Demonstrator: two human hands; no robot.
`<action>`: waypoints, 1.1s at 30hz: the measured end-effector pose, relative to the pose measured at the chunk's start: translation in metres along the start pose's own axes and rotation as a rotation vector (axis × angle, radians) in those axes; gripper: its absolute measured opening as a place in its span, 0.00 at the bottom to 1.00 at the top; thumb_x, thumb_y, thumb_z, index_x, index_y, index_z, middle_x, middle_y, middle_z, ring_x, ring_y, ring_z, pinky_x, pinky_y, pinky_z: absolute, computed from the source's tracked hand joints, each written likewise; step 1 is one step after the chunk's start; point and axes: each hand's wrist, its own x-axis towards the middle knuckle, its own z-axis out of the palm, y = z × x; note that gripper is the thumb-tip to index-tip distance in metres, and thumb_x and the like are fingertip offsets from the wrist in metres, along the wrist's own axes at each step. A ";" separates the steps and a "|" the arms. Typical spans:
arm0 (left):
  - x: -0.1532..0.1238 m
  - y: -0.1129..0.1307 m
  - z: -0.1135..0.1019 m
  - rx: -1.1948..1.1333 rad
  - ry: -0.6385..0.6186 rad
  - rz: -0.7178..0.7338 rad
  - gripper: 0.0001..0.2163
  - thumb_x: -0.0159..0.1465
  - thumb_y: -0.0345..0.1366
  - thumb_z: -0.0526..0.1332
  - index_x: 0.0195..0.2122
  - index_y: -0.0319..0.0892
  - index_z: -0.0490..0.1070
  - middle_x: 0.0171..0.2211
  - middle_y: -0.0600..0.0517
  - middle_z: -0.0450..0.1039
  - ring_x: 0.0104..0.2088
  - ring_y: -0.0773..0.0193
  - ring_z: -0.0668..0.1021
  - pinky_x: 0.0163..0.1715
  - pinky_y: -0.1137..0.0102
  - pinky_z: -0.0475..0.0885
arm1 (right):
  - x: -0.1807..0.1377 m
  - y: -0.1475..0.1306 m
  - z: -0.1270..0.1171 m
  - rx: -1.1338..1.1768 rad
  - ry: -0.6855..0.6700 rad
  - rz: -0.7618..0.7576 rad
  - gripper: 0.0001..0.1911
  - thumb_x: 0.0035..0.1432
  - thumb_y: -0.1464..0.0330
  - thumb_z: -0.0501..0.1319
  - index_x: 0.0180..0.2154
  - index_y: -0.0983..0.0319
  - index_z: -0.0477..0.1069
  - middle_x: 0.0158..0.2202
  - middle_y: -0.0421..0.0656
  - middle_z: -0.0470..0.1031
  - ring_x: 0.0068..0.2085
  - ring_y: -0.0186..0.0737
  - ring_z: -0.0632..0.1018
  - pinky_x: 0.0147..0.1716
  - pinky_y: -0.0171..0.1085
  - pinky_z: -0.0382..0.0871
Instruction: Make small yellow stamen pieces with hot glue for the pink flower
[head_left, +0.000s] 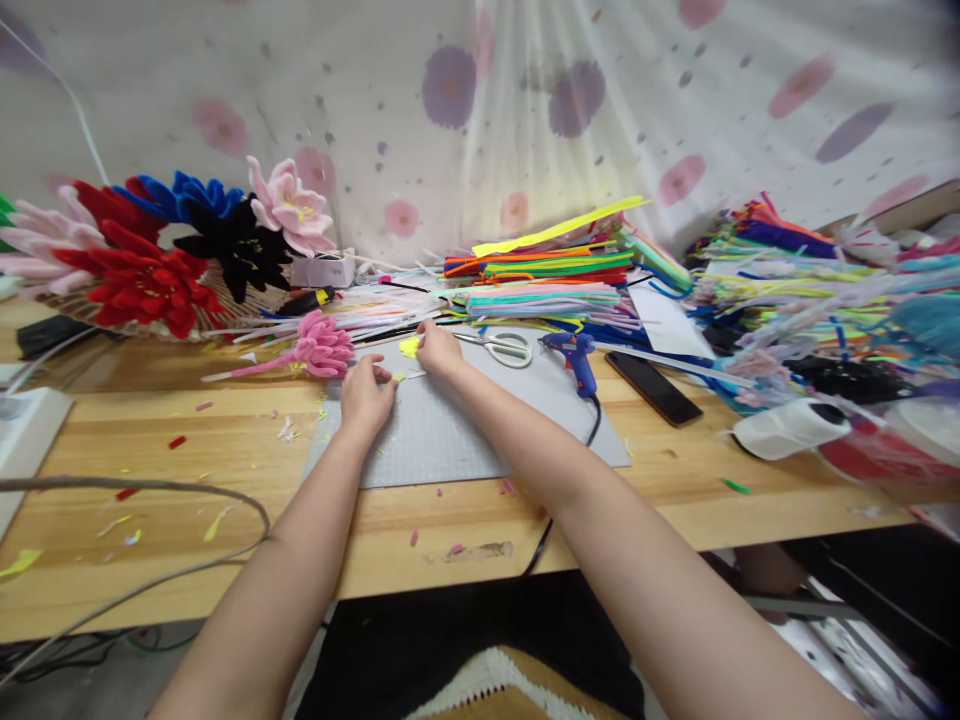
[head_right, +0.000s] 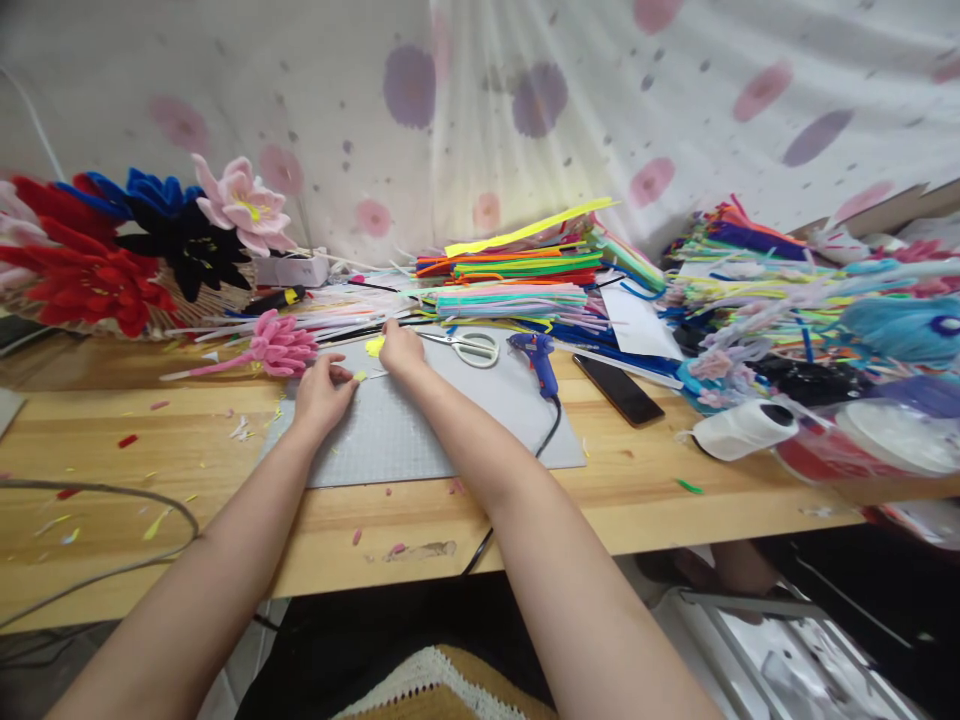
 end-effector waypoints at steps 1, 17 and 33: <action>0.000 0.000 0.000 -0.010 0.002 -0.007 0.16 0.52 0.30 0.60 0.43 0.43 0.64 0.32 0.51 0.74 0.38 0.58 0.72 0.43 0.62 0.63 | 0.000 0.000 0.000 0.003 -0.002 0.003 0.19 0.49 0.76 0.54 0.46 0.60 0.63 0.41 0.47 0.74 0.42 0.44 0.73 0.41 0.39 0.64; -0.001 -0.001 -0.006 -0.142 0.097 -0.026 0.18 0.51 0.31 0.59 0.44 0.44 0.62 0.34 0.52 0.72 0.37 0.61 0.74 0.41 0.65 0.66 | -0.007 0.020 -0.028 0.698 -0.129 -0.019 0.19 0.41 0.79 0.60 0.38 0.63 0.62 0.24 0.33 0.68 0.27 0.28 0.71 0.32 0.30 0.65; -0.005 0.003 -0.006 -0.224 0.077 -0.008 0.19 0.51 0.30 0.60 0.44 0.43 0.57 0.29 0.55 0.70 0.33 0.64 0.75 0.37 0.68 0.67 | -0.065 0.049 -0.041 0.933 -0.424 -0.196 0.15 0.41 0.75 0.61 0.35 0.63 0.64 0.25 0.35 0.69 0.26 0.28 0.70 0.30 0.30 0.63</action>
